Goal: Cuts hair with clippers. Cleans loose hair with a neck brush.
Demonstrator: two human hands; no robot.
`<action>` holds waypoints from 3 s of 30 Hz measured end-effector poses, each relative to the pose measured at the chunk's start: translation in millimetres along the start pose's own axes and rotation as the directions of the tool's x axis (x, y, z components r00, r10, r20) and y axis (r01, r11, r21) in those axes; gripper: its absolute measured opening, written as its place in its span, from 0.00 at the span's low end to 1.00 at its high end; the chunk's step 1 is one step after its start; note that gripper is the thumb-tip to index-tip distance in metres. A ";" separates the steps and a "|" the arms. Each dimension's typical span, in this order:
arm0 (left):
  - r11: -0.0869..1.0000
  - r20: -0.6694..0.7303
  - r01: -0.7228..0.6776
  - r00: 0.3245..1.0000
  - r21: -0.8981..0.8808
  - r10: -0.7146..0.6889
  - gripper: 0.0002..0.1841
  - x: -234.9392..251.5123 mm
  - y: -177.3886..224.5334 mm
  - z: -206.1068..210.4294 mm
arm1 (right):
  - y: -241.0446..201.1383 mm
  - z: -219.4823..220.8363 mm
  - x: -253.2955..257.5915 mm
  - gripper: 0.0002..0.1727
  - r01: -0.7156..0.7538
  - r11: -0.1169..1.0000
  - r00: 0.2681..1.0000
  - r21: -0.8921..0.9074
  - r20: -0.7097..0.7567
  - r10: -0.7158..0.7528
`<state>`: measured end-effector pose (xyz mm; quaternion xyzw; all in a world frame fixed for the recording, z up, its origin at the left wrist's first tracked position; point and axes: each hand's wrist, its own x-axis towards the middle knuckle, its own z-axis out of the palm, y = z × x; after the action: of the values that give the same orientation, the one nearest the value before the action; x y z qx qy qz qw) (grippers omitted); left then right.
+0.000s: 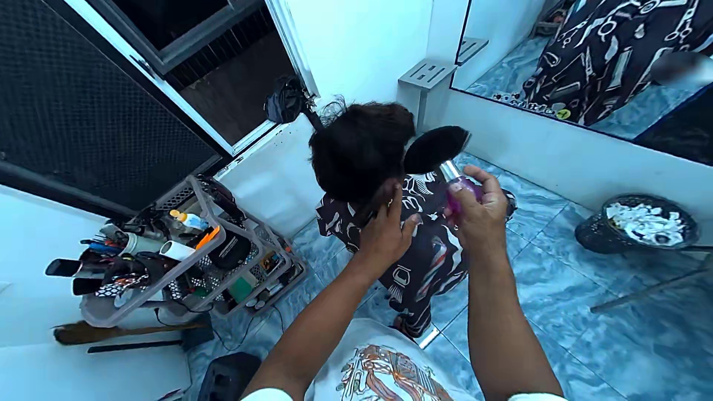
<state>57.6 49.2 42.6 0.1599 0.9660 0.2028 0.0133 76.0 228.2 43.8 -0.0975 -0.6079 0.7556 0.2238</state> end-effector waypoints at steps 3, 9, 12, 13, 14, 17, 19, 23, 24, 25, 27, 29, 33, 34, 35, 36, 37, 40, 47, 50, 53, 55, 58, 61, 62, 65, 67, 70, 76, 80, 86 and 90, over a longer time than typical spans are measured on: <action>0.982 0.081 0.032 0.996 0.188 -0.048 0.36 0.1 -6.8 -4.2 | -8.6 6.2 -16.9 0.29 0.232 0.900 0.972 -0.368 0.066 -0.224; 0.956 0.080 0.006 0.996 0.294 -0.031 0.31 0.7 -18.6 -7.8 | 8.1 10.3 6.0 0.24 0.461 0.584 0.887 -0.668 0.323 -0.330; 0.965 0.050 0.037 0.997 0.258 -0.052 0.27 4.1 -20.9 -12.3 | -6.6 13.1 12.9 0.23 0.564 0.634 0.816 -0.529 0.475 -0.329; 0.966 0.035 0.055 0.997 0.252 -0.066 0.28 5.2 -22.2 -12.2 | -8.9 16.7 15.3 0.23 0.595 0.635 0.786 -0.493 0.524 -0.329; 0.965 0.049 0.054 0.996 0.257 -0.069 0.29 5.3 -23.4 -12.9 | -8.1 19.4 21.0 0.22 0.596 0.629 0.786 -0.499 0.523 -0.329; 0.963 0.090 0.025 0.995 0.269 -0.051 0.30 9.1 -27.0 -11.5 | -13.5 22.4 38.8 0.20 0.554 0.666 0.818 -0.499 0.473 -0.326; 0.976 0.067 -0.019 0.998 0.215 0.004 0.28 7.0 -32.6 -13.0 | -20.5 34.7 43.5 0.19 0.571 0.697 0.776 -0.434 0.563 -0.286; 0.990 0.073 -0.130 0.989 0.057 0.126 0.28 -37.0 -38.5 -68.1 | -9.5 29.2 58.2 0.24 0.378 0.682 0.924 -0.626 0.212 -0.317; 0.985 -0.104 -0.171 0.980 0.017 0.171 0.24 -46.0 -51.1 -85.1 | -8.5 22.7 56.4 0.26 0.280 0.775 0.956 -0.566 0.095 -0.276; 0.977 -0.253 -0.210 0.944 0.025 0.210 0.21 -44.8 -69.5 -102.1 | -7.7 17.3 49.4 0.27 0.192 0.883 0.978 -0.428 0.012 -0.207; 0.954 -0.332 -0.282 0.895 0.099 0.299 0.22 -18.2 -111.9 -134.5 | -7.0 9.0 21.4 0.28 0.079 0.988 0.996 -0.130 -0.039 -0.085; 0.883 -0.266 -0.436 0.842 0.174 0.469 0.30 26.4 -149.7 -157.5 | -5.8 13.1 -7.1 0.27 0.081 0.996 0.997 0.024 -0.008 -0.081; 0.653 -0.164 -0.753 0.635 0.088 0.755 0.30 92.9 -173.9 -165.6 | -4.6 44.1 -59.5 0.29 0.227 0.974 0.974 0.018 0.010 -0.228; 0.616 -0.170 -0.786 0.600 0.053 0.781 0.28 100.6 -173.4 -163.7 | -2.0 53.7 -71.3 0.30 0.295 0.954 0.955 -0.044 -0.022 -0.296; 0.588 -0.175 -0.808 0.575 0.028 0.799 0.27 107.4 -172.7 -161.4 | 2.2 64.9 -82.4 0.30 0.360 0.923 0.925 -0.136 -0.073 -0.372; 0.567 -0.179 -0.824 0.556 0.011 0.812 0.26 113.5 -172.2 -158.8 | 8.6 78.9 -93.7 0.30 0.402 0.885 0.886 -0.234 -0.142 -0.441; 0.548 -0.181 -0.836 0.538 0.006 0.823 0.26 119.9 -171.6 -156.2 | 17.7 96.5 -104.8 0.30 0.411 0.855 0.841 -0.316 -0.229 -0.489; 0.518 -0.150 -0.855 0.516 -0.027 0.844 0.27 139.0 -164.0 -149.0 | 58.5 157.5 -138.1 0.29 0.189 0.815 0.814 -0.547 -0.378 -0.442; 0.394 -0.250 -0.889 0.446 -0.232 0.859 0.29 176.7 -156.3 -134.7 | 52.4 208.1 -142.7 0.24 -0.129 0.782 0.828 -0.610 -0.500 -0.254; 0.355 -0.553 -0.833 0.548 -0.424 0.627 0.20 158.8 -195.8 -102.4 | 45.2 194.6 -135.4 0.21 -0.188 0.723 0.938 -0.665 -0.339 -0.068; 0.508 -0.501 -0.728 0.686 -0.461 0.528 0.16 111.8 -241.6 -39.6 | 26.1 195.7 -134.3 0.17 -0.213 0.699 0.917 -0.683 -0.386 -0.098; 0.552 -0.338 -0.691 0.716 -0.467 0.611 0.19 75.7 -255.1 1.9 | 34.6 193.7 -128.7 0.19 -0.169 0.665 0.902 -0.727 -0.386 -0.193; 0.602 -0.151 -0.718 0.677 -0.348 0.720 0.47 53.5 -249.2 29.6 | 30.7 194.8 -141.8 0.17 -0.338 0.535 0.941 -0.774 -0.298 0.163; 0.649 -0.060 -0.721 0.679 -0.242 0.732 0.37 53.5 -237.9 37.4 | 5.7 191.5 -176.9 0.20 -0.426 0.699 0.882 -0.575 -0.435 0.180; 0.659 -0.051 -0.715 0.686 -0.232 0.726 0.33 54.6 -235.8 36.1 | -2.0 190.7 -185.7 0.22 -0.401 0.785 0.872 -0.472 -0.461 0.168; 0.606 -0.179 -0.770 0.637 -0.201 0.750 0.28 63.4 -241.5 42.1 | -16.7 198.4 -195.7 0.25 -0.340 0.887 0.868 -0.312 -0.467 0.168; 0.556 -0.250 -0.803 0.595 -0.215 0.764 0.26 67.1 -247.4 47.3 | -19.4 210.9 -193.4 0.24 -0.340 0.806 0.891 -0.485 -0.441 0.110; 0.518 -0.319 -0.818 0.574 -0.249 0.754 0.20 66.6 -253.1 50.2 | -10.7 237.8 -168.7 0.24 -0.300 0.504 0.935 -0.810 -0.354 -0.013; 0.580 -0.179 -0.775 0.626 -0.251 0.759 0.11 59.8 -269.2 50.9 | 89.0 282.2 -61.8 0.33 -0.096 0.302 0.990 -0.949 -0.123 -0.074; 0.494 -0.208 -0.801 0.576 -0.338 0.791 0.16 73.5 -272.2 41.3 | 43.8 275.6 -130.9 0.28 -0.260 0.145 0.960 -0.955 -0.271 -0.066; 0.606 0.000 -0.665 0.674 -0.437 0.739 0.40 68.2 -239.6 24.1 | -35.4 255.1 -174.8 0.27 -0.329 0.046 0.931 -0.943 -0.333 -0.150; 0.546 -0.075 -0.705 0.640 -0.452 0.765 0.34 68.5 -244.0 38.1 | -45.9 274.0 -141.8 0.25 -0.247 -0.056 0.959 -0.967 -0.236 -0.154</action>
<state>-78.0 -125.9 -86.2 0.5555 0.7330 0.3917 0.0262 96.0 -69.0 136.6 -0.3535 -0.9232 0.0613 0.1379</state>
